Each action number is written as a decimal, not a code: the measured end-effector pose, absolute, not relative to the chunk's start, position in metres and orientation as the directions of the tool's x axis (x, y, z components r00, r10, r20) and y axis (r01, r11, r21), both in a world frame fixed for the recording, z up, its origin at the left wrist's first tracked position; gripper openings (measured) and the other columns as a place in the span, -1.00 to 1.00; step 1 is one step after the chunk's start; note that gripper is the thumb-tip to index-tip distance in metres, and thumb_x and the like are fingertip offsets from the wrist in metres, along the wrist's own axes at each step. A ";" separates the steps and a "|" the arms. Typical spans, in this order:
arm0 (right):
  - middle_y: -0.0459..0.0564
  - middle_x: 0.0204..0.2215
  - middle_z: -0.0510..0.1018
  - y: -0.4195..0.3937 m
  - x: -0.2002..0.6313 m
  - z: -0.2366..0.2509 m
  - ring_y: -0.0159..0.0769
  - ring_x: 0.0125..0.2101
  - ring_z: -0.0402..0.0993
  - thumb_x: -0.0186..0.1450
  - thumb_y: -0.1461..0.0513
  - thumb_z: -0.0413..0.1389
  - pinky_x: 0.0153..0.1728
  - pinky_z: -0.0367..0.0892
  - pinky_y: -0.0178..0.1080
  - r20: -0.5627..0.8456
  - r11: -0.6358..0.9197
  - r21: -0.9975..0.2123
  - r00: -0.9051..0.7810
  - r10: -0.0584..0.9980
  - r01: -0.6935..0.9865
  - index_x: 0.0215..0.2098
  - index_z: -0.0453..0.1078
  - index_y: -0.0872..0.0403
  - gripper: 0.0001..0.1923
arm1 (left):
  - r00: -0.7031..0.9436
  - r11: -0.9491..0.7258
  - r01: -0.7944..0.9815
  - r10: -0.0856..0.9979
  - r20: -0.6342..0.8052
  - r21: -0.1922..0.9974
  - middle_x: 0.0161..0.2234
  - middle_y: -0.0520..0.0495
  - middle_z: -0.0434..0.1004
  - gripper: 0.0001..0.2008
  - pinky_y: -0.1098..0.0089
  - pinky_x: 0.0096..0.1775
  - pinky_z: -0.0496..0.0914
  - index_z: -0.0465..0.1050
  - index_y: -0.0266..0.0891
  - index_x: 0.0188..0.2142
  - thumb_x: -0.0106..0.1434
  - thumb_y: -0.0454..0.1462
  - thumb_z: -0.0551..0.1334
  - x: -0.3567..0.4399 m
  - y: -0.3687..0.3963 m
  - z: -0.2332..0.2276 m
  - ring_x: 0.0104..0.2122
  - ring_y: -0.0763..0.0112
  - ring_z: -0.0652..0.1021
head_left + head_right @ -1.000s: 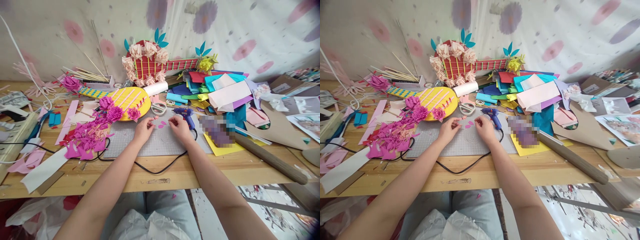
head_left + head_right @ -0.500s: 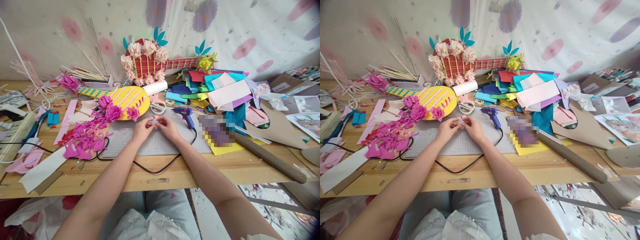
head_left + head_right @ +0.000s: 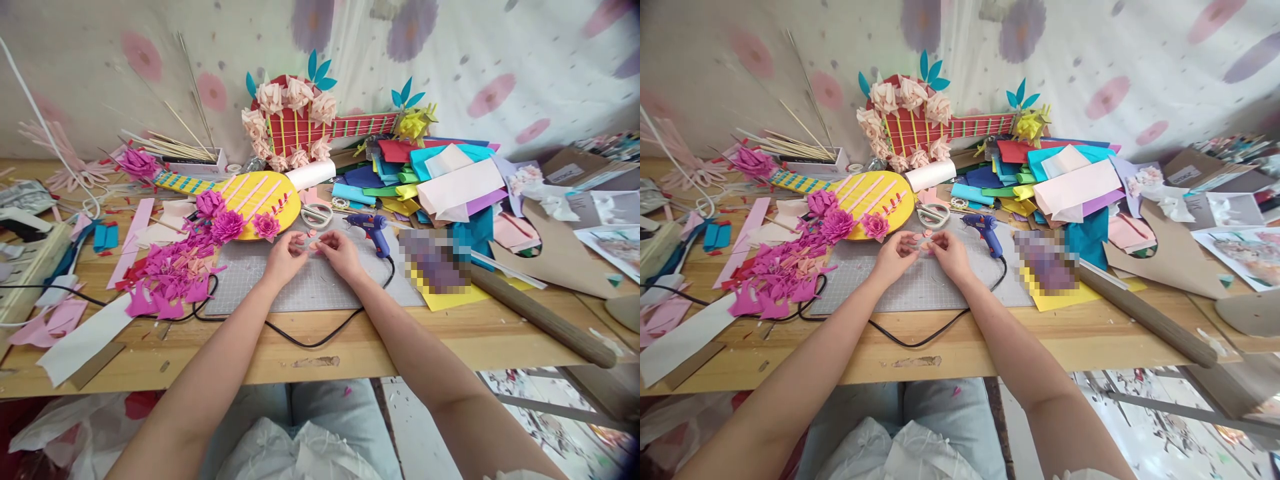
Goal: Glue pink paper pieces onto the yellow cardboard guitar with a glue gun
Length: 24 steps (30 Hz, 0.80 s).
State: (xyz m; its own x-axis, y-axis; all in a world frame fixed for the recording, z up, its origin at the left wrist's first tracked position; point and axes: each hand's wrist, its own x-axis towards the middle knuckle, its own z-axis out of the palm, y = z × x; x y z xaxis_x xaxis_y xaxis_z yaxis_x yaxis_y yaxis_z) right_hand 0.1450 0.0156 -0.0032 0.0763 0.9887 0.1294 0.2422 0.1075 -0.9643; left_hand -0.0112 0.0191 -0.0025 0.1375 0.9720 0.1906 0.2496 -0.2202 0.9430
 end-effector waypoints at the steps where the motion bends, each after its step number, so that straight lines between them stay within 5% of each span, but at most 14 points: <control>1: -0.11 -0.48 0.52 0.016 0.144 -0.003 -0.34 -0.45 0.49 0.10 0.18 0.14 -0.36 0.36 -0.26 0.134 0.117 -0.966 0.061 0.989 0.231 -0.35 0.29 0.05 -0.83 | 0.143 -0.222 0.235 0.971 0.192 0.946 -0.13 -0.16 0.50 -0.58 0.38 -0.27 0.42 0.34 -0.28 -0.07 0.03 -0.37 0.26 -0.011 0.019 -0.002 -0.37 0.47 0.53; 7: -0.12 -0.48 0.53 0.018 0.144 -0.006 -0.33 -0.43 0.49 0.10 0.15 0.13 -0.37 0.36 -0.26 0.154 0.145 -0.967 0.026 0.988 0.212 -0.34 0.29 0.03 -0.81 | 0.176 -0.128 0.177 0.980 0.096 0.976 -0.42 -0.05 0.59 -0.65 0.35 -0.24 0.43 0.41 -0.25 -0.12 0.05 -0.33 0.29 -0.012 0.020 0.000 -0.39 0.39 0.57; 11: -0.09 -0.47 0.53 0.017 0.148 -0.004 -0.31 -0.44 0.49 0.14 0.19 0.10 -0.36 0.35 -0.23 0.174 0.128 -0.936 0.114 0.978 0.327 -0.36 0.30 0.04 -0.88 | 0.147 -0.121 0.158 0.984 0.097 0.980 -0.44 -0.05 0.59 -0.65 0.39 -0.30 0.42 0.43 -0.26 -0.13 0.04 -0.29 0.30 -0.013 0.018 0.001 -0.44 0.42 0.55; 17: -0.03 -0.36 0.57 0.011 0.149 0.006 -0.20 -0.26 0.43 0.19 0.22 0.09 -0.19 0.32 -0.12 0.297 0.229 -0.678 -0.024 0.954 0.698 -0.30 0.43 0.02 -0.87 | 0.084 -0.168 0.155 0.984 0.156 0.974 -0.38 -0.05 0.58 -0.74 0.43 -0.30 0.42 0.46 -0.25 -0.21 0.06 -0.30 0.28 -0.014 0.015 0.004 -0.41 0.46 0.55; 24: 0.06 -0.25 0.55 0.010 0.154 0.009 -0.14 -0.16 0.37 0.20 0.31 0.06 -0.11 0.28 -0.09 0.364 0.243 -0.536 -0.039 0.931 0.809 -0.19 0.44 0.06 -0.78 | 0.044 -0.141 0.146 0.990 0.136 0.979 -0.38 -0.05 0.57 -0.76 0.45 -0.34 0.41 0.47 -0.26 -0.24 0.03 -0.35 0.26 -0.015 0.016 0.002 -0.41 0.48 0.53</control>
State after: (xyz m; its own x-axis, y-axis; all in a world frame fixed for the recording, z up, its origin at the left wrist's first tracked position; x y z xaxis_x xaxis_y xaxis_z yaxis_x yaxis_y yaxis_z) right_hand 0.1537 0.0097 0.0095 -0.0394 0.9307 0.3635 0.8086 0.2434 -0.5356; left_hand -0.0152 0.0161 0.0020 0.0444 0.9897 0.1359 0.1457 -0.1410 0.9792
